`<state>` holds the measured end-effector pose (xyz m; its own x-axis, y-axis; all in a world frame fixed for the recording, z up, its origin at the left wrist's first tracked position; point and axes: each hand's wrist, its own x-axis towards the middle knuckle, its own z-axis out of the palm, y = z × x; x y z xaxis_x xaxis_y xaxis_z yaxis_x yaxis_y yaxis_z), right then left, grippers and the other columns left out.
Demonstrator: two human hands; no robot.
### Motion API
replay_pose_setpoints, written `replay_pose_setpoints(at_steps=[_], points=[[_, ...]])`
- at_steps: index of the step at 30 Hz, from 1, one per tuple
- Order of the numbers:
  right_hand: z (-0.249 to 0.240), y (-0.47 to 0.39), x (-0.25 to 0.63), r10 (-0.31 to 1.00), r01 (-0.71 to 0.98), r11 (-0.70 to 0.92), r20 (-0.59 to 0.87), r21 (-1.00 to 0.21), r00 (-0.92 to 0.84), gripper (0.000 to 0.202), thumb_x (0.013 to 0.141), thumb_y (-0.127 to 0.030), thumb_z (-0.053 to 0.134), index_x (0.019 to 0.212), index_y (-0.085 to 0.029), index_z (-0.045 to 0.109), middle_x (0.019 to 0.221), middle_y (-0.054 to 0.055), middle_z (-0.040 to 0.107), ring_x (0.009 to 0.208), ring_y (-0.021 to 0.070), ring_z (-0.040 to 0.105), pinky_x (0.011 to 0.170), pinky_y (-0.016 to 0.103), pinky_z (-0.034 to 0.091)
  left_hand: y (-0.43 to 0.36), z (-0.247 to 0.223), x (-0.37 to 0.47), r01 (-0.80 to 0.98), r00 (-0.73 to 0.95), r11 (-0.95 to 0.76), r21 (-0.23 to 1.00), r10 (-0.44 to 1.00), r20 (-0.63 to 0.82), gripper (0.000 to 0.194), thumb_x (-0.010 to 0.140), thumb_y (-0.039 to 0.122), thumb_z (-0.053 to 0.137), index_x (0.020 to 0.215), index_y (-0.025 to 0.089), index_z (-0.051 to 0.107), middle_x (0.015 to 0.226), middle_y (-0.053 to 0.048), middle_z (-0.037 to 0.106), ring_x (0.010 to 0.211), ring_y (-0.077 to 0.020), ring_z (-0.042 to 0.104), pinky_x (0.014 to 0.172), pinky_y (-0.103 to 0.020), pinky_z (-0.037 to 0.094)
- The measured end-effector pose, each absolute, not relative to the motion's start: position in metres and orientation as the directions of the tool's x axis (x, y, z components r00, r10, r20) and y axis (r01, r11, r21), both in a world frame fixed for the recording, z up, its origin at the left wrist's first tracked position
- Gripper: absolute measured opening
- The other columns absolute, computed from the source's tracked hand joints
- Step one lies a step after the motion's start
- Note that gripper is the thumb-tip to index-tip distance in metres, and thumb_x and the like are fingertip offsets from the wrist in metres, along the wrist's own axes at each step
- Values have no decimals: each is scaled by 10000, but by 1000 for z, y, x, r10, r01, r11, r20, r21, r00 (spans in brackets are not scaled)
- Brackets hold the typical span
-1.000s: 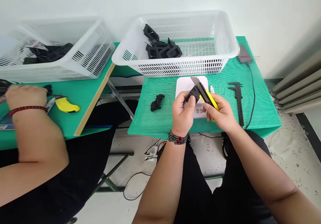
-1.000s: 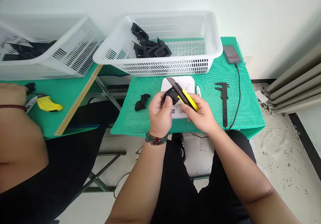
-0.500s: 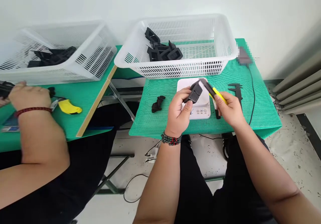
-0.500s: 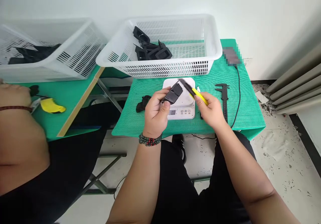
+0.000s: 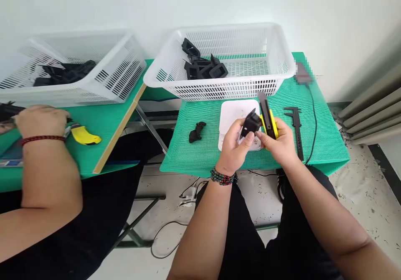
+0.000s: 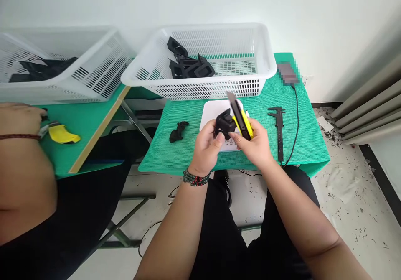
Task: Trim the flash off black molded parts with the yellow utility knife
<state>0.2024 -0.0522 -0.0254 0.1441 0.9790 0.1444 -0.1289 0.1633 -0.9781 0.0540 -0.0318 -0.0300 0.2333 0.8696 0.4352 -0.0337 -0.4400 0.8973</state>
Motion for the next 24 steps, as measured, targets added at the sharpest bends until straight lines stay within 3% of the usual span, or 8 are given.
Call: replay_pose_setpoints(at_steps=[3, 7, 11, 16, 20, 24], points=[[-28, -53, 202, 973, -7, 214, 213, -977, 94, 384, 760, -455, 842, 1011, -220, 670, 732, -24, 614, 529, 123, 542, 486, 272, 477, -30, -31, 51, 63, 128, -445, 893, 891, 435, 351, 990, 531, 580, 1089, 207, 674, 1018, -66, 718, 944, -213, 676, 852, -339, 547], [-28, -56, 208, 972, 36, 232, 233, -972, 31, 413, 898, -593, 675, 1063, -214, 684, 775, 6, 645, 518, 120, 532, 481, 271, 450, -24, -31, 42, 214, 92, -539, 815, 841, 533, 351, 1029, 502, 513, 1112, 204, 679, 1128, -94, 719, 1064, -240, 659, 965, -391, 517], [-26, -56, 218, 958, 133, 283, 273, -950, -85, 429, 935, -609, 624, 1050, -206, 719, 763, 20, 650, 569, 137, 551, 505, 266, 434, -21, -29, 32, 387, 83, -588, 710, 790, 608, 344, 1052, 476, 459, 1070, 209, 675, 1072, -91, 714, 1076, -251, 623, 984, -421, 498], [-26, -48, 229, 971, 256, 213, 234, -943, 56, 428, 941, -609, 614, 924, -192, 706, 662, 0, 582, 553, 141, 530, 484, 262, 398, -29, -18, 31, 366, 187, -707, 605, 692, 697, 278, 1054, 414, 471, 1014, 224, 670, 1017, -73, 721, 1047, -246, 619, 963, -430, 501], [-26, -44, 229, 988, 58, 118, 123, -991, 97, 463, 897, -669, 641, 848, -209, 633, 636, -29, 572, 432, 109, 495, 408, 254, 370, -37, -14, 41, 312, 181, -701, 642, 707, 684, 278, 1051, 408, 487, 997, 219, 683, 954, -65, 717, 957, -230, 629, 883, -401, 515], [-26, -50, 212, 994, -153, 109, 112, -982, -11, 501, 821, -673, 732, 1014, -221, 632, 732, -29, 626, 435, 103, 533, 404, 247, 400, -40, -19, 51, 134, 121, -565, 814, 825, 553, 299, 1020, 471, 548, 1014, 208, 690, 905, -52, 698, 837, -193, 646, 776, -342, 533]])
